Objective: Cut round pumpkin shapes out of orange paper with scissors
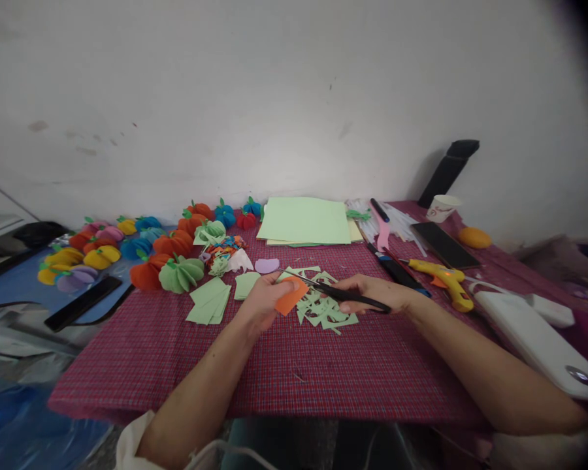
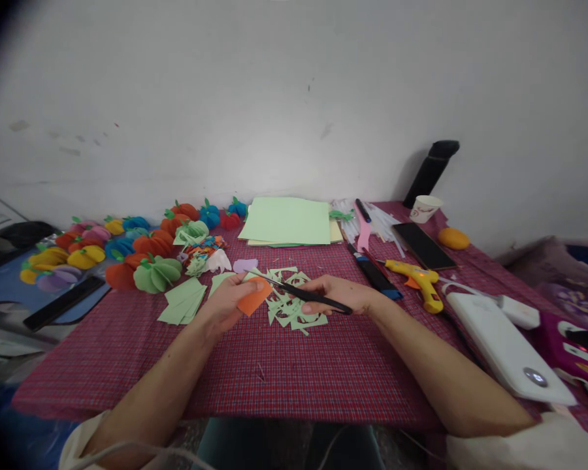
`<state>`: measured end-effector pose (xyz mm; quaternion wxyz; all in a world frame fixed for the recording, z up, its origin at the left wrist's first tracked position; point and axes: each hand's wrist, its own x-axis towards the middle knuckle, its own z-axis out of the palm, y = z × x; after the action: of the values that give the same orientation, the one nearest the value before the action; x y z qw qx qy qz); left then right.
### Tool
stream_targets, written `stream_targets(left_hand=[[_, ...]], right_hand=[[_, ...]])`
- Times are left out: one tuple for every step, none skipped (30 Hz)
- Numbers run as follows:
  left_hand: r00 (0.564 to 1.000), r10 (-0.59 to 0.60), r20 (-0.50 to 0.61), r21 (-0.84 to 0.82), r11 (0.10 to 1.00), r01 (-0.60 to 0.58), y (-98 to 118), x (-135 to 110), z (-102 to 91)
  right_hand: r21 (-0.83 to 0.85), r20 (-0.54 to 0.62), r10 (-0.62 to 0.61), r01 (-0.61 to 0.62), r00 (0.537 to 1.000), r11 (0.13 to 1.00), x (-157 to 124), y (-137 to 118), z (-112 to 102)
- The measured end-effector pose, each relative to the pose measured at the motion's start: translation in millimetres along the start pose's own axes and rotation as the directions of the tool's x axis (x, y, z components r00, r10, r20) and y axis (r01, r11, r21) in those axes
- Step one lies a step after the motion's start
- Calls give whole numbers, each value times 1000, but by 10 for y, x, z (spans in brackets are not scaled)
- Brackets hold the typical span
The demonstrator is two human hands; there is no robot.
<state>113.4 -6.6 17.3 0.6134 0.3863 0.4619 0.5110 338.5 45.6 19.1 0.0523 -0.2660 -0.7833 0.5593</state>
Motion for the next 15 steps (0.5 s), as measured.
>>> stream_targets(left_hand=[[1000, -3, 7, 18, 1000, 3, -4, -1, -4], [1000, -8, 22, 34, 999, 8, -6, -2, -8], [999, -15, 38, 49, 999, 13, -5, -5, -9], [998, -24, 53, 64, 998, 20, -3, -9, -10], [997, -34, 63, 79, 996, 29, 0, -14, -8], [997, -46, 67, 97, 995, 40, 5, -19, -6], [996, -58, 65, 114, 992, 50, 9, -24, -3], [996, -69, 63, 131, 990, 60, 13, -28, 1], [995, -78, 62, 146, 987, 68, 16, -33, 5], [994, -86, 62, 155, 985, 76, 17, -36, 8], [994, -93, 63, 162, 983, 82, 18, -38, 11], [993, -99, 63, 168, 982, 87, 16, -38, 13], [993, -104, 63, 175, 980, 92, 13, -38, 14], [992, -109, 62, 183, 978, 96, 9, -35, 13], [992, -112, 63, 191, 977, 98, 3, -32, 11]], right_hand=[[-22, 6, 4, -4, 1000, 1000, -7, 4, -20], [-45, 10, 2, -2, 1000, 999, -15, 6, -40], [-64, 15, -2, 3, 1000, 998, -24, 7, -59], [-76, 21, -7, 9, 1000, 997, -33, 5, -76], [-79, 27, -13, 15, 1000, 997, -41, 2, -90], [-72, 34, -16, 19, 999, 997, -49, -4, -100], [-58, 42, -18, 21, 999, 998, -57, -12, -109], [-43, 54, -17, 20, 998, 999, -65, -22, -114], [-30, 62, -17, 18, 998, 999, -72, -34, -118], [-20, 68, -17, 18, 998, 1000, -80, -47, -121], [-13, 76, -16, 17, 997, 1000, -87, -61, -123], [-11, 80, -16, 16, 997, 1000, -93, -73, -124], [-13, 81, -15, 16, 997, 1000, -99, -83, -126], [-16, 78, -17, 18, 997, 1000, -104, -89, -128], [-22, 77, -18, 20, 997, 1000, -107, -90, -130]])
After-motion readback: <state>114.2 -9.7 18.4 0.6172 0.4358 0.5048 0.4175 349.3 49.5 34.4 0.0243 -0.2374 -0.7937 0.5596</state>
